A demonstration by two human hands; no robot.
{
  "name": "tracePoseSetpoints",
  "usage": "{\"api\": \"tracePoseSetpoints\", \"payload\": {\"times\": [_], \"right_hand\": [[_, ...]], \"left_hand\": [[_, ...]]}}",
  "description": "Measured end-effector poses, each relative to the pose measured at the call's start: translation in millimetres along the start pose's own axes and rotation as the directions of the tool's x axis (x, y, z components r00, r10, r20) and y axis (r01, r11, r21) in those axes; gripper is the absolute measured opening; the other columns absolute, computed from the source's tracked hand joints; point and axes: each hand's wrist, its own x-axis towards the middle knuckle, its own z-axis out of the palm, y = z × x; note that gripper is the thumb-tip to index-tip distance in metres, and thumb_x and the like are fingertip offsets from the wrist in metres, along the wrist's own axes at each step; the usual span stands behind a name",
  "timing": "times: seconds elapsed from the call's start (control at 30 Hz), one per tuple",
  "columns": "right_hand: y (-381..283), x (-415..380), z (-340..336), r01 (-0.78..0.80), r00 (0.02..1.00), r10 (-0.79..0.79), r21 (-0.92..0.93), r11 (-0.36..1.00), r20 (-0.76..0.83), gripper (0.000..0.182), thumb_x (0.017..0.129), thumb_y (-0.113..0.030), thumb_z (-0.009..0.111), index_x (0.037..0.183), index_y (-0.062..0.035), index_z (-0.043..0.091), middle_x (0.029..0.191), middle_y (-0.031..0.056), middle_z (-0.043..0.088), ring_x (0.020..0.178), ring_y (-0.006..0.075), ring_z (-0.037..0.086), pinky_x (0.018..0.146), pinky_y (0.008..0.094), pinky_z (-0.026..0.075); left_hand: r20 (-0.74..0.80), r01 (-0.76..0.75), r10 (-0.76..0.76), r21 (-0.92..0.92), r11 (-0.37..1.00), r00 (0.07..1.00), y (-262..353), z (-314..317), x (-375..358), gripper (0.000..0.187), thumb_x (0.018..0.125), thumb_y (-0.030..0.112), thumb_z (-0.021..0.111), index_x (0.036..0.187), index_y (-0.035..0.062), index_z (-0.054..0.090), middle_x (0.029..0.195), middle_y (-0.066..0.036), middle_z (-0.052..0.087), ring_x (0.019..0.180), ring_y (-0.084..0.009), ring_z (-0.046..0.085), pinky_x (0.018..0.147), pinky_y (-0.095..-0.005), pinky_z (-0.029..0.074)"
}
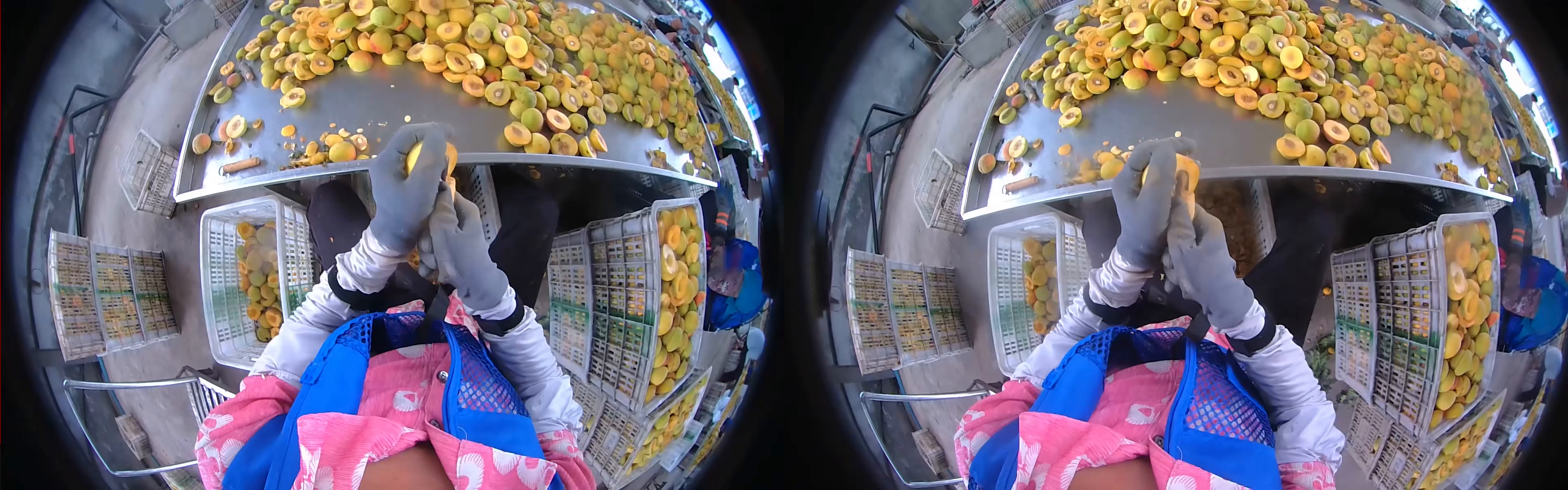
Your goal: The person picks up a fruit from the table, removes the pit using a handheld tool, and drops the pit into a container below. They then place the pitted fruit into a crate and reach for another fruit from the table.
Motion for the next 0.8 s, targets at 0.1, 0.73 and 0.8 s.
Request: {"api": "tracePoseSetpoints", "payload": {"times": [0.1,0.73,0.8], "right_hand": [[10,2,-2,0.05,0.999,-0.05,-0.052,0.997,0.009,0.033,0.103,-0.036,0.04,0.092,-0.0076,0.052,0.056,0.0006,0.047,0.039,0.0084,0.043,0.035,0.0255,0.035],[-6,3,-23,-0.395,0.893,0.375,0.033,0.918,0.25,0.049,0.099,-0.058,0.037,0.081,-0.0126,0.043,0.054,-0.0038,0.034,0.037,0.0061,0.027,0.035,0.0244,0.024],[-4,-3,-26,-0.44,0.842,0.381,0.075,0.895,0.382,0.05,0.098,-0.062,0.034,0.082,-0.0151,0.043,0.055,-0.0056,0.03,0.038,0.0052,0.023,0.035,0.0228,0.021]], "left_hand": [[-0.01,-0.094,0.093,-0.032,0.995,0.996,2,-3,-3,0.019,0.093,0.013,0.058,0.1,-0.0016,0.067,0.084,-0.004,0.066,0.074,-0.0076,0.057,0.068,-0.0232,0.047],[0.282,0.24,-0.24,0.034,0.97,0.929,-28,-13,7,0.037,0.098,0.031,0.051,0.104,-0.0022,0.067,0.089,-0.01,0.069,0.075,-0.0135,0.064,0.071,-0.0262,0.053],[0.283,0.19,-0.191,0.03,0.981,0.94,-30,-20,8,0.039,0.098,0.033,0.051,0.101,-0.0025,0.067,0.088,-0.011,0.069,0.074,-0.0141,0.064,0.07,-0.0267,0.054]]}}
